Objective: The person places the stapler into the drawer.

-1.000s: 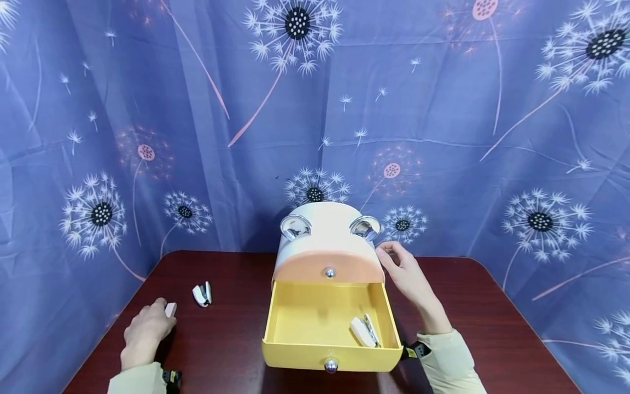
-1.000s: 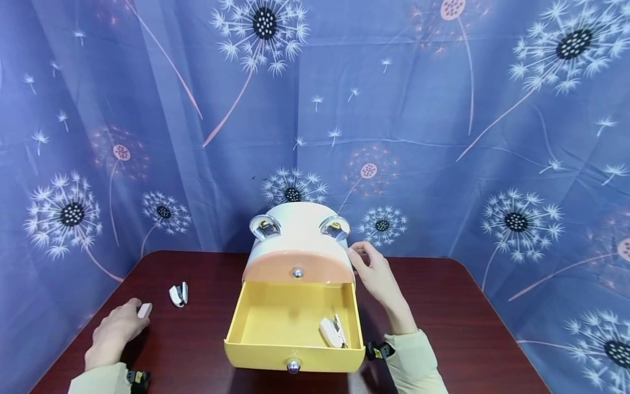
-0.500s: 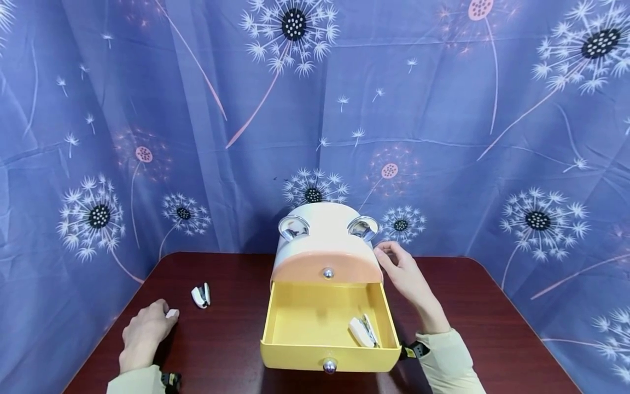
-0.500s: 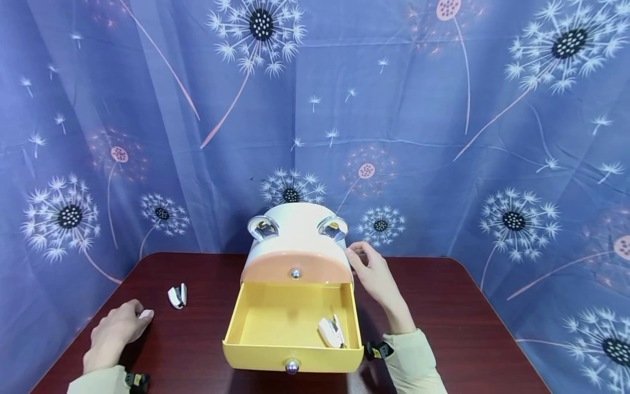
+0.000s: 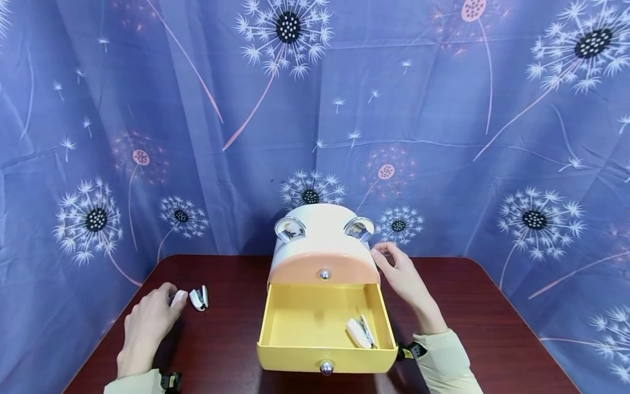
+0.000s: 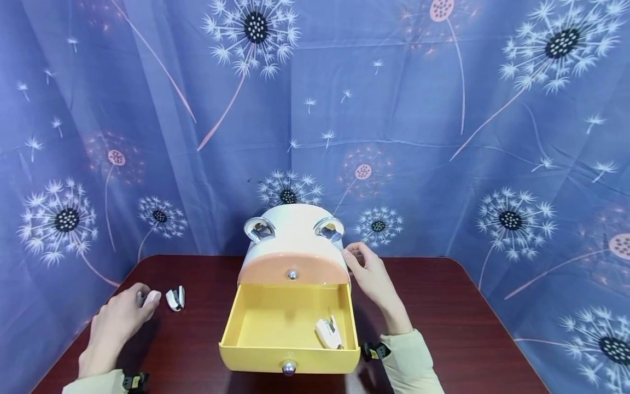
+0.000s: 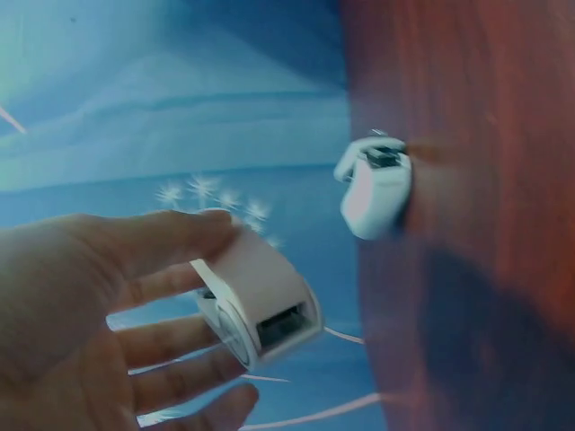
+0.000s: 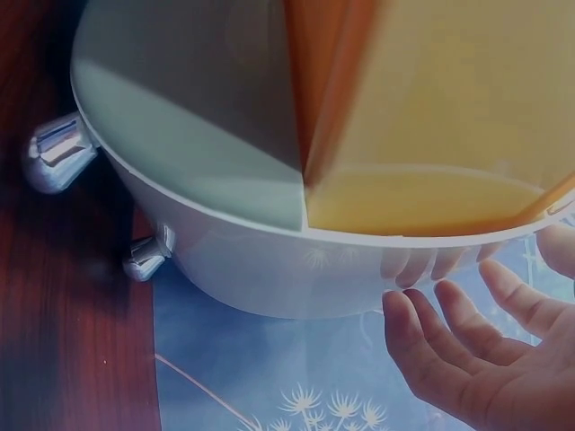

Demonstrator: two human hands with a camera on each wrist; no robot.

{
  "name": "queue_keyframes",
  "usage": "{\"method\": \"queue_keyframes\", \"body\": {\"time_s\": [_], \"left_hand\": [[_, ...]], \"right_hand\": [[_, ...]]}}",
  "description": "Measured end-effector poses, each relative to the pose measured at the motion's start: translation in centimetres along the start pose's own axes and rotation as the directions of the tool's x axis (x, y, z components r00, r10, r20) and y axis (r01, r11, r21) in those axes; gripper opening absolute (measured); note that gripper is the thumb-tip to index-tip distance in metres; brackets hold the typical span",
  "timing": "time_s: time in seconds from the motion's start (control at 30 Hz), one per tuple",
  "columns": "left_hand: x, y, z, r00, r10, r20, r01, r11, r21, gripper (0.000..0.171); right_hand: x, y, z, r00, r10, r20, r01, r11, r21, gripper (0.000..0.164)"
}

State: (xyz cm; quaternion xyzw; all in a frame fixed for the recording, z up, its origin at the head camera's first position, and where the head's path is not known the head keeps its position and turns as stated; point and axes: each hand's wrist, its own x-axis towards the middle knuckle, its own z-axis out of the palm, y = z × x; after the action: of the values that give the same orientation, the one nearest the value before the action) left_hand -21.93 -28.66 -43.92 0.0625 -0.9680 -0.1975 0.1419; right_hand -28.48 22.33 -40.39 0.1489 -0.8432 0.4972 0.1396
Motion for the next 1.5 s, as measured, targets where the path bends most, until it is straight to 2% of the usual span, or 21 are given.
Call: {"method": "queue_keyframes", "body": {"time_s": [0.1, 0.2, 0.33, 0.5, 0.63, 0.73, 0.8, 1.0, 1.13, 1.23, 1.33, 1.4, 1.5], "left_hand": [[-0.2, 0.9, -0.4, 0.995, 0.046, -0.084, -0.047, 0.999, -0.017, 0.034], [-0.5, 1.9, -0.9, 0.983, 0.084, -0.164, -0.089, 0.996, -0.022, 0.033], [-0.9, 3.4, -1.8, 0.968, 0.108, -0.228, -0.116, 0.993, -0.023, 0.031], [-1.5, 5.4, -3.0, 0.954, 0.132, -0.268, -0.142, 0.99, -0.021, 0.029], [-2.0, 7.1, -4.0, 0.94, 0.174, -0.294, -0.193, 0.981, -0.036, 0.03], [-2.5, 8.5, -4.5, 0.935, 0.204, -0.289, -0.229, 0.972, -0.056, 0.03], [-2.9, 9.3, -4.8, 0.93, 0.229, -0.289, -0.259, 0.964, -0.067, 0.03], [-3.6, 11.9, -5.2, 0.89, 0.351, -0.292, -0.394, 0.914, -0.102, 0.03], [-3.5, 13.6, -5.2, 0.842, 0.463, -0.278, -0.503, 0.859, -0.092, 0.027], [-3.2, 15.1, -5.0, 0.784, 0.565, -0.255, -0.599, 0.797, -0.074, 0.024], [-3.0, 16.6, -4.6, 0.715, 0.667, -0.207, -0.691, 0.719, -0.072, 0.02], [-2.9, 17.6, -4.4, 0.662, 0.729, -0.174, -0.746, 0.662, -0.063, 0.018], [-2.9, 19.1, -4.0, 0.57, 0.811, -0.131, -0.821, 0.569, -0.046, 0.014]], "right_hand": [[0.0, -0.1, 0.0, 1.0, -0.002, 0.0, 0.002, 1.0, -0.002, 0.029], [0.0, -0.1, 0.0, 1.0, 0.001, 0.001, -0.001, 1.0, -0.008, 0.029], [-0.1, -0.2, 0.0, 1.0, -0.004, 0.0, 0.004, 1.0, -0.01, 0.029], [-0.1, -0.6, 0.0, 1.0, 0.009, 0.005, -0.009, 1.0, -0.012, 0.029], [-0.4, -2.2, -0.4, 1.0, 0.024, 0.013, -0.024, 1.0, 0.0, 0.03], [-0.7, -3.5, -0.6, 1.0, 0.009, 0.018, -0.009, 1.0, -0.002, 0.028], [-0.6, -3.3, -0.5, 1.0, 0.008, 0.022, -0.008, 1.0, 0.001, 0.028], [-0.1, -0.8, 0.0, 0.999, 0.032, 0.022, -0.032, 1.0, -0.001, 0.034], [-0.1, -0.3, 0.1, 1.0, 0.021, 0.017, -0.021, 1.0, 0.014, 0.033], [-0.1, -0.4, 0.1, 1.0, 0.008, 0.014, -0.008, 1.0, 0.025, 0.033], [-0.1, -0.5, 0.0, 1.0, 0.006, 0.009, -0.006, 1.0, 0.021, 0.034], [-0.1, -0.5, 0.0, 1.0, 0.008, 0.008, -0.008, 1.0, 0.015, 0.033], [0.0, -0.5, 0.1, 1.0, 0.007, 0.009, -0.007, 1.0, 0.012, 0.032]]}}
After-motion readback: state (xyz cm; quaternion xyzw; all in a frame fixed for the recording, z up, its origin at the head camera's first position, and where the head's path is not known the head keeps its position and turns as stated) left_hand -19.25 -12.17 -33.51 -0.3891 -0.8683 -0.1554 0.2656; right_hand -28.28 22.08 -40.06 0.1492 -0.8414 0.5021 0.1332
